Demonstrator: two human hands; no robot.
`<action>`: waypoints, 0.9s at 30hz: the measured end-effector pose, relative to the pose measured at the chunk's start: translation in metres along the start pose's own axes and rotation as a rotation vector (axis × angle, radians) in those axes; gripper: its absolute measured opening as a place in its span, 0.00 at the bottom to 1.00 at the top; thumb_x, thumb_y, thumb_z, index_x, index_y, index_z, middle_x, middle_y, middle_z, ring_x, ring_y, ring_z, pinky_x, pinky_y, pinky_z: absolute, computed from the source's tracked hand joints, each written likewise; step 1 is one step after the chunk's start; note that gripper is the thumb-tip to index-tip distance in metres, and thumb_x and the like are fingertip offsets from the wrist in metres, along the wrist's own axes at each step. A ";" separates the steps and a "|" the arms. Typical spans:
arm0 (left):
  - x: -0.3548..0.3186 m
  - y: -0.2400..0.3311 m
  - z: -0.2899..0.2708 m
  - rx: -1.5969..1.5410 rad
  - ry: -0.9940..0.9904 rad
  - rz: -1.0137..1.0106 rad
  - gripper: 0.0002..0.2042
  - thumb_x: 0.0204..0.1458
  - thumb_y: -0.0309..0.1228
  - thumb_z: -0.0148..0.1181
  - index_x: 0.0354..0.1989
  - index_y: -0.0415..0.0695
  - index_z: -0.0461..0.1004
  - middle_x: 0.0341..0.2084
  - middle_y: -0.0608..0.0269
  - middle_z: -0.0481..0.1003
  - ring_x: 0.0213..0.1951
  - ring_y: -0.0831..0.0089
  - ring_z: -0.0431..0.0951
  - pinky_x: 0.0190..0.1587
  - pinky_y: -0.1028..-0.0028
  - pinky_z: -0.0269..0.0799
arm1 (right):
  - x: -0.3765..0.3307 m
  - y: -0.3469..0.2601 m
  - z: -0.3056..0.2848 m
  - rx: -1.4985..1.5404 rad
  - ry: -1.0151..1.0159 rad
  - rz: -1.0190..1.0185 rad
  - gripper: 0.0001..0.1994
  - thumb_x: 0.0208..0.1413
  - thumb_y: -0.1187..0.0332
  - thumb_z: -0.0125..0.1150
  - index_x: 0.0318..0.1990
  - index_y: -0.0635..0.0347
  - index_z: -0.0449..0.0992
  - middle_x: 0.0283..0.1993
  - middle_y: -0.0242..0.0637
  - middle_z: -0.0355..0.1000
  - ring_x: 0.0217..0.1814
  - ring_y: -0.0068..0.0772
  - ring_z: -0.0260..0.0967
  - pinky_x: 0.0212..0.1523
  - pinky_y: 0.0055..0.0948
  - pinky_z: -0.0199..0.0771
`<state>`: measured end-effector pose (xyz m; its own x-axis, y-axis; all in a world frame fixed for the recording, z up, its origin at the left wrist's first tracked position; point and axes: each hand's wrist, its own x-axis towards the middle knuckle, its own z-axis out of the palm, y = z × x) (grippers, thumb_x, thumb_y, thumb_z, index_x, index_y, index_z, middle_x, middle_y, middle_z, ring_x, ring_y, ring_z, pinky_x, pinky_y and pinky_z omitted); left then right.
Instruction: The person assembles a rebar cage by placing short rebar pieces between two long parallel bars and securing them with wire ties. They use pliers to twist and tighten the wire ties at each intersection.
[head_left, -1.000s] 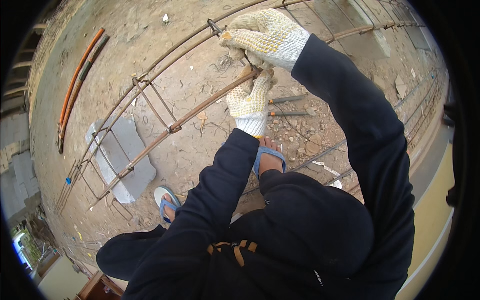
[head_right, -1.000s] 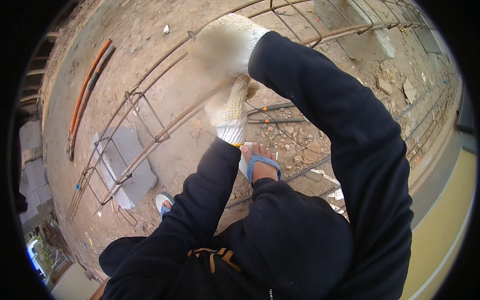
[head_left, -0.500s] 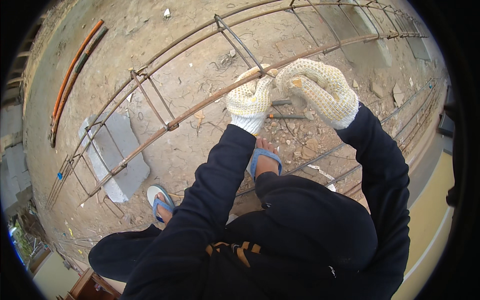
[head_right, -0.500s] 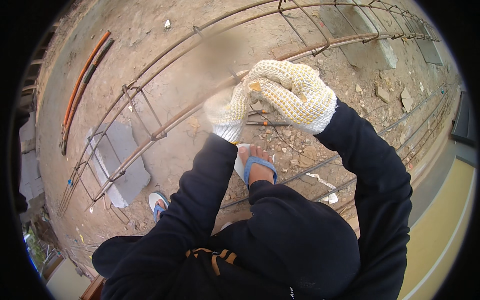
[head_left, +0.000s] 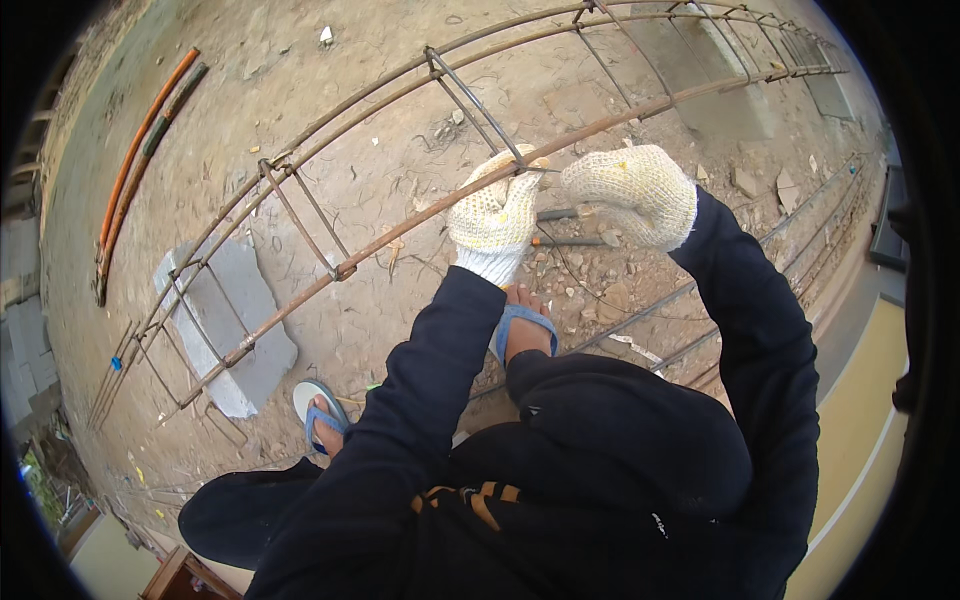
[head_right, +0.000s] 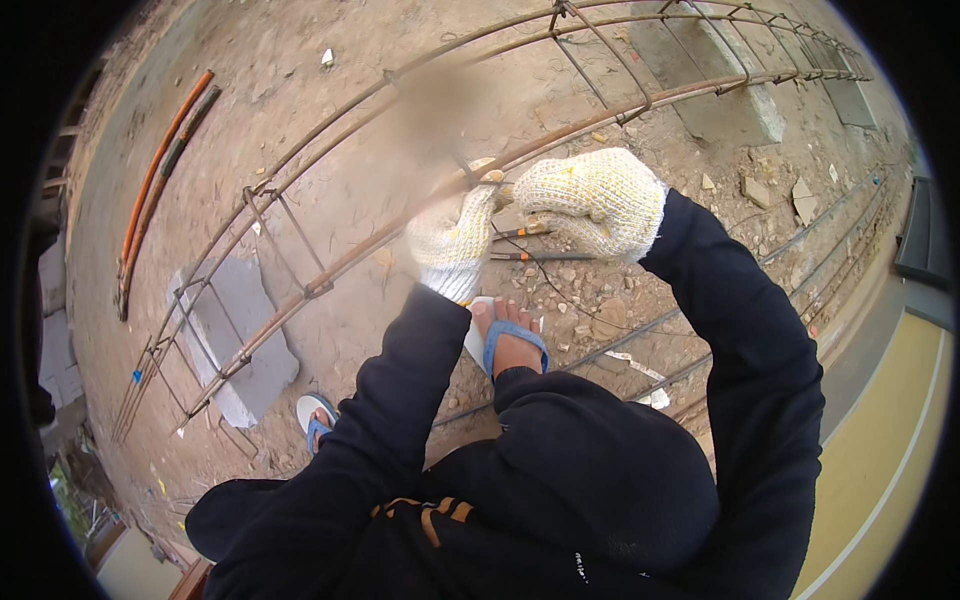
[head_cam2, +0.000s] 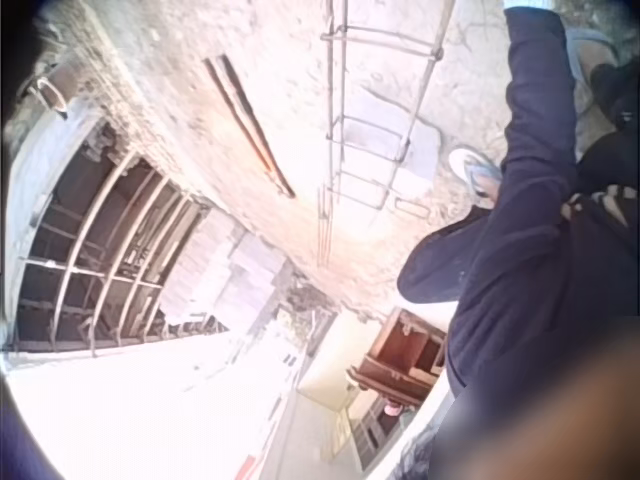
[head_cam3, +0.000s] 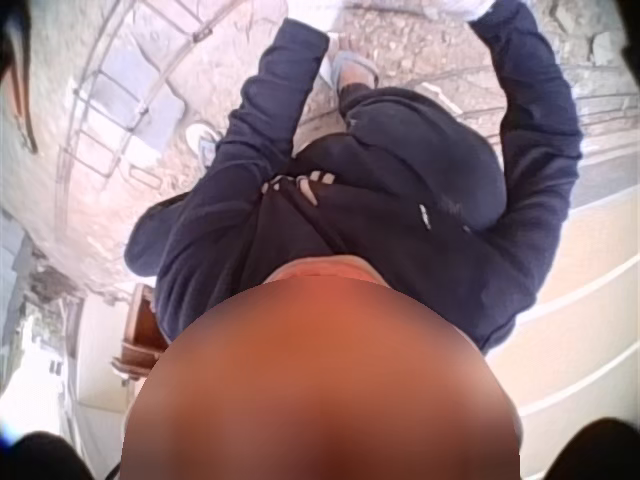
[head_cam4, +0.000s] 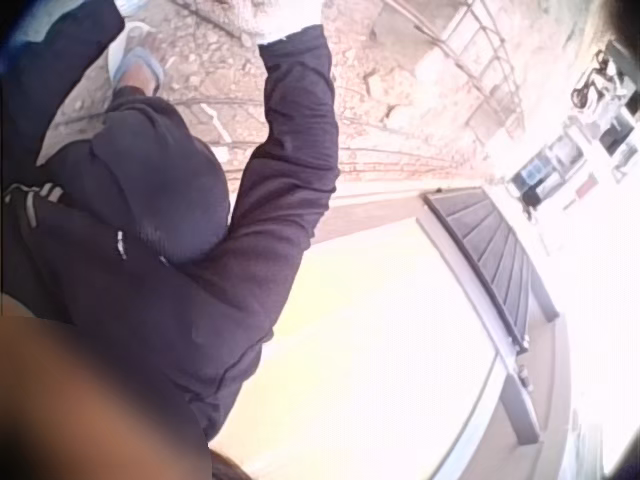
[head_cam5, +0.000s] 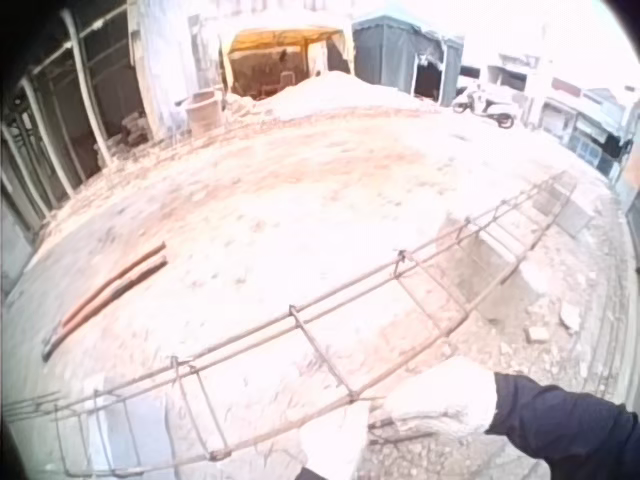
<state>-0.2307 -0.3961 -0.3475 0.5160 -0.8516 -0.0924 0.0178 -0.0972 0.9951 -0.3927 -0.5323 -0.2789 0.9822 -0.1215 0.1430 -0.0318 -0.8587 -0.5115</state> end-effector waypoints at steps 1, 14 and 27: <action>0.000 0.002 -0.002 0.013 -0.011 -0.020 0.10 0.55 0.29 0.62 0.43 0.39 0.76 0.30 0.63 0.78 0.32 0.78 0.75 0.35 0.76 0.69 | -0.001 0.005 0.005 -0.032 0.001 0.005 0.18 0.49 0.67 0.62 0.50 0.56 0.76 0.48 0.44 0.76 0.47 0.48 0.75 0.46 0.39 0.76; 0.000 -0.008 0.002 0.121 0.154 0.214 0.18 0.57 0.32 0.62 0.16 0.38 0.75 0.08 0.72 0.65 0.13 0.86 0.60 0.15 0.75 0.50 | -0.006 -0.012 -0.013 -0.092 0.127 0.102 0.24 0.47 0.74 0.62 0.56 0.49 0.74 0.58 0.37 0.73 0.52 0.42 0.75 0.49 0.34 0.76; 0.000 -0.002 0.005 0.142 0.161 0.271 0.08 0.57 0.28 0.61 0.36 0.34 0.79 0.20 0.61 0.78 0.23 0.80 0.73 0.27 0.76 0.68 | 0.071 -0.009 -0.005 -0.642 -0.037 0.177 0.11 0.44 0.61 0.68 0.34 0.53 0.77 0.32 0.35 0.73 0.42 0.40 0.73 0.43 0.41 0.71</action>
<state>-0.2349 -0.3989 -0.3492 0.6147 -0.7648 0.1930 -0.2520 0.0414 0.9668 -0.3234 -0.5359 -0.2601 0.9575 -0.2804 0.0678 -0.2855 -0.9548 0.0828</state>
